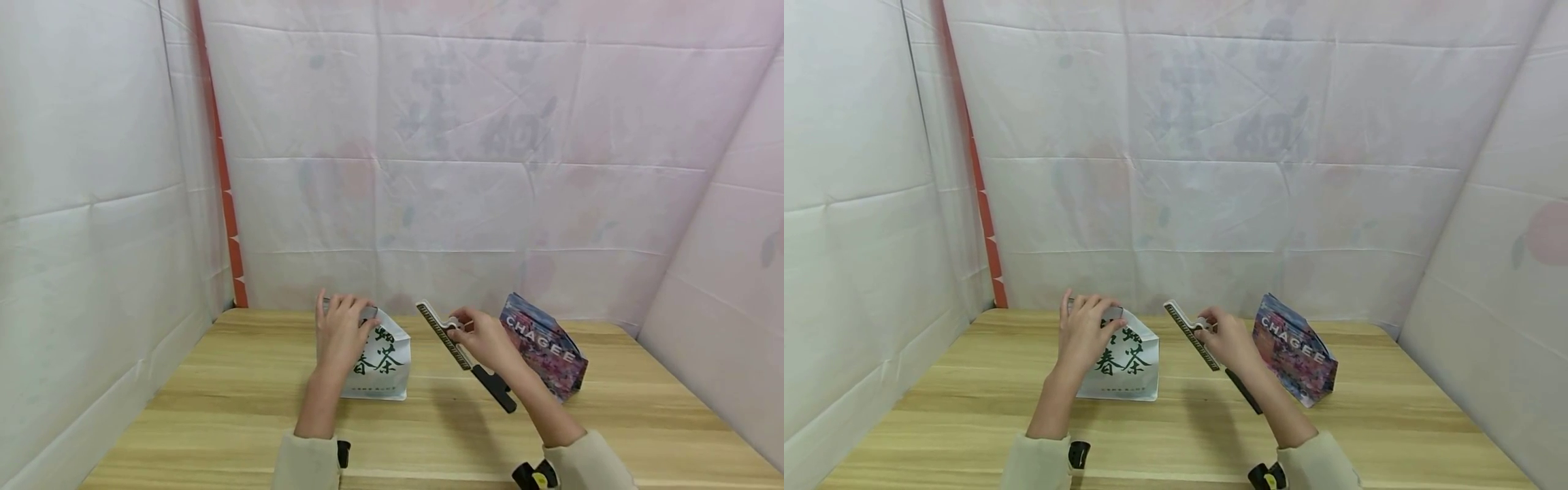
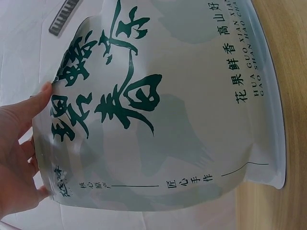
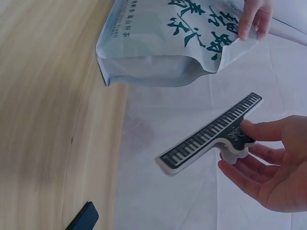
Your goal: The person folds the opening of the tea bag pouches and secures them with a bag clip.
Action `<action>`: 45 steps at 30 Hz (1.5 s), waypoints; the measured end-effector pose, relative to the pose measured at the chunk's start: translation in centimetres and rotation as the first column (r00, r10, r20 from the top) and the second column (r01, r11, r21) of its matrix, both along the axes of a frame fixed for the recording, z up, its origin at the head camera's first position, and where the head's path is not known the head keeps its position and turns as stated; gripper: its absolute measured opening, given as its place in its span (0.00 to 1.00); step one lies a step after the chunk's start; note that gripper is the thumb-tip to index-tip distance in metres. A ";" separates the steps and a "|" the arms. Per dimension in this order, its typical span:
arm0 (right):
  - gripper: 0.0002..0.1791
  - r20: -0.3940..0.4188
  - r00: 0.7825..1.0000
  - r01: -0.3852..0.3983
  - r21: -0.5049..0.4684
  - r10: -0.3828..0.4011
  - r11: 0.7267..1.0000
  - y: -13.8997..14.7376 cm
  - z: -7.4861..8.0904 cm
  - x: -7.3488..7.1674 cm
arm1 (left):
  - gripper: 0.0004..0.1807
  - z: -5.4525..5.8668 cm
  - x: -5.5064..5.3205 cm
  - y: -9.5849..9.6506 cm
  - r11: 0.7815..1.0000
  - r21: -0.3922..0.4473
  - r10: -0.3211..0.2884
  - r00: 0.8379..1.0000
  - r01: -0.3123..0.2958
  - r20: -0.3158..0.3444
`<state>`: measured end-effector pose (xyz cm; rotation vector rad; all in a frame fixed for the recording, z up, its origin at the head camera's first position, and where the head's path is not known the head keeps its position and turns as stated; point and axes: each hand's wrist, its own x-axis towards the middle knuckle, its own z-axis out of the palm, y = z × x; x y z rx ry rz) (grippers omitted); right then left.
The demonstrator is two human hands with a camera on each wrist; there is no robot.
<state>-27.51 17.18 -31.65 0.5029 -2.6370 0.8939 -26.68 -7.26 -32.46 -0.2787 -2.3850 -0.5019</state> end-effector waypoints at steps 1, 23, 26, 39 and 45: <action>0.14 -0.011 1.000 -0.002 -0.012 0.002 1.000 -0.1 0.1 0.0 | 0.16 0.0 0.0 0.0 1.000 0.000 0.002 1.000 -0.002 0.000; 0.17 -0.209 0.976 -0.132 -0.384 0.054 0.914 -2.6 1.2 0.2 | 0.15 0.0 0.0 0.2 1.000 0.013 -0.005 1.000 0.006 -0.020; 0.16 -0.235 0.970 -0.167 -0.438 0.067 0.883 -3.1 1.3 -0.1 | 0.16 0.0 0.0 0.2 1.000 0.011 -0.006 1.000 0.006 -0.024; 0.16 -0.240 0.963 -0.235 -0.516 0.124 0.824 -4.2 1.2 -1.6 | 0.15 0.0 0.0 0.2 1.000 0.015 -0.007 1.000 0.007 -0.031; 0.15 -0.240 0.961 -0.243 -0.502 0.136 0.830 -4.8 0.9 -1.9 | 0.15 0.0 0.0 0.2 1.000 0.014 -0.011 0.999 0.012 -0.032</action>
